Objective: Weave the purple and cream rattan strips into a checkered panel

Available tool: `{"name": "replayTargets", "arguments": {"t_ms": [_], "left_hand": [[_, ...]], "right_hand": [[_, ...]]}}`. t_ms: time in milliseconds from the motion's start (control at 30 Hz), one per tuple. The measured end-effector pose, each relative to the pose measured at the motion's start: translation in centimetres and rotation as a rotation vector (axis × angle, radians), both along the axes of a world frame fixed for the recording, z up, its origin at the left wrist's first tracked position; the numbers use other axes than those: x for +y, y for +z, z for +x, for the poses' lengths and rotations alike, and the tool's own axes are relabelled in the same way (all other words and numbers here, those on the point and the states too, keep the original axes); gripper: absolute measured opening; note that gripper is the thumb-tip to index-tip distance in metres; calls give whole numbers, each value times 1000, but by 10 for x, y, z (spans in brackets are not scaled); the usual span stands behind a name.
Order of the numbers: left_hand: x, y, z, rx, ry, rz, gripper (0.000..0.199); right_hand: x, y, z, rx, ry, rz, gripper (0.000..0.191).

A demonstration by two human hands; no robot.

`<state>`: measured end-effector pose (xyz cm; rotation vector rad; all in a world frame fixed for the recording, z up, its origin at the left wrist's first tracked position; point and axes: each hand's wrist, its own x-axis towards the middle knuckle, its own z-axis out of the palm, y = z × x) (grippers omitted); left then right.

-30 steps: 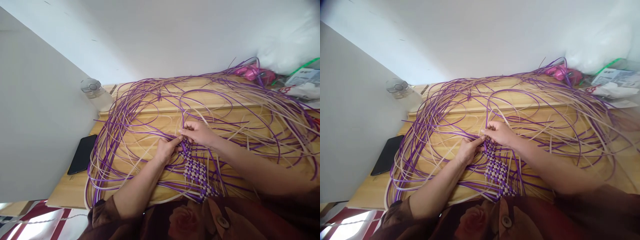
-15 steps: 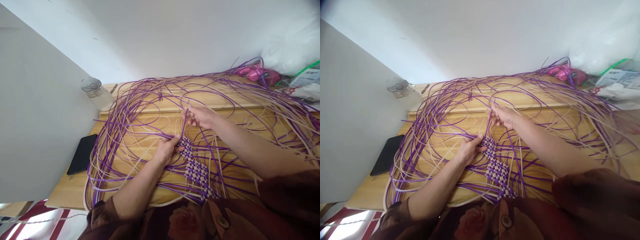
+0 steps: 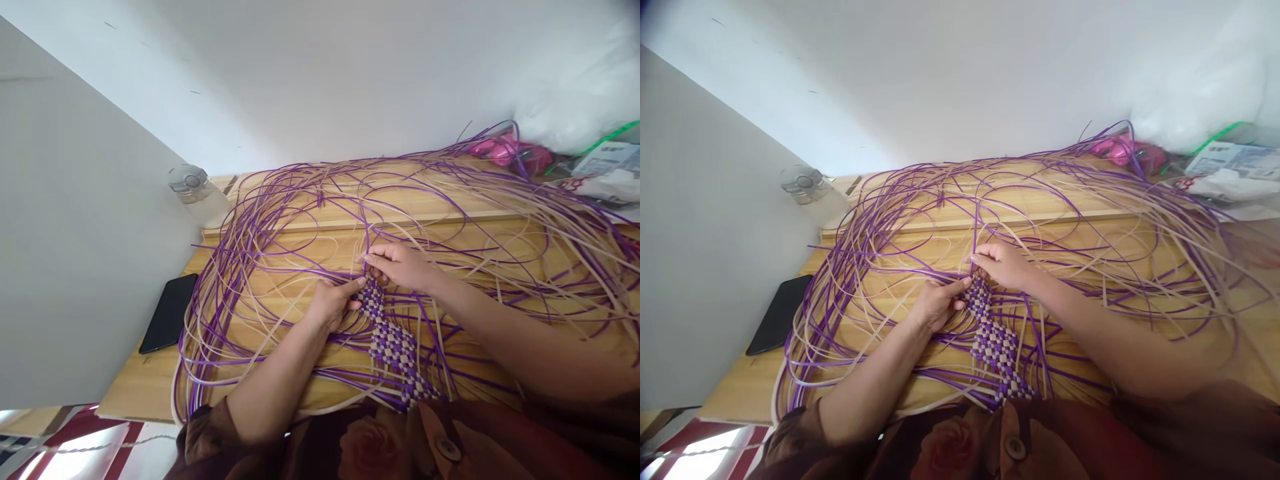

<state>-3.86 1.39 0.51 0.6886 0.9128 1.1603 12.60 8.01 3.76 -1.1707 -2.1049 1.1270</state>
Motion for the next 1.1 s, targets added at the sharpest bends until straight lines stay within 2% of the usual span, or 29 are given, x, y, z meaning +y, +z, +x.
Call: {"name": "replayTargets", "arguments": {"t_ms": [100, 200, 267, 333, 400, 567, 667, 733, 800, 900, 967, 1033, 1100], "left_hand": [[0, 0, 1, -52, 33, -39, 35], [0, 0, 0, -82, 40, -80, 35], [-1, 0, 0, -90, 51, -87, 35], [-1, -1, 0, -89, 59, -84, 33], [-1, -1, 1, -78, 58, -89, 32], [-1, 0, 2, -72, 59, -121, 31], [-2, 3, 3, -78, 72, -135, 30], [-3, 4, 3, -72, 75, -141, 29], [-4, 5, 4, -54, 73, -133, 31], [-6, 3, 4, -29, 49, -80, 33], [-7, 1, 4, -30, 29, -26, 35], [-8, -1, 4, -33, 23, 22, 34], [-9, -2, 5, -27, 38, 51, 31]], "right_hand": [[-1, -3, 1, -6, -91, 269, 15], [1, -8, 2, 37, -183, 496, 23], [5, -9, 3, 7, -127, 659, 26], [11, -6, 4, -41, -6, 789, 26], [15, 0, 6, -60, 66, 858, 25], [15, 21, 16, -46, 5, 925, 27], [3, 28, 18, -219, 64, 754, 34], [-10, 29, 16, -408, 71, 584, 36], [-24, 30, 11, -502, 110, 357, 33], [-42, 28, 1, -353, 156, -148, 27], [-51, 24, -7, -178, 98, -445, 29], [-58, 19, -15, -17, 12, -609, 33], [-66, 13, -22, 118, -56, -677, 40]]}}
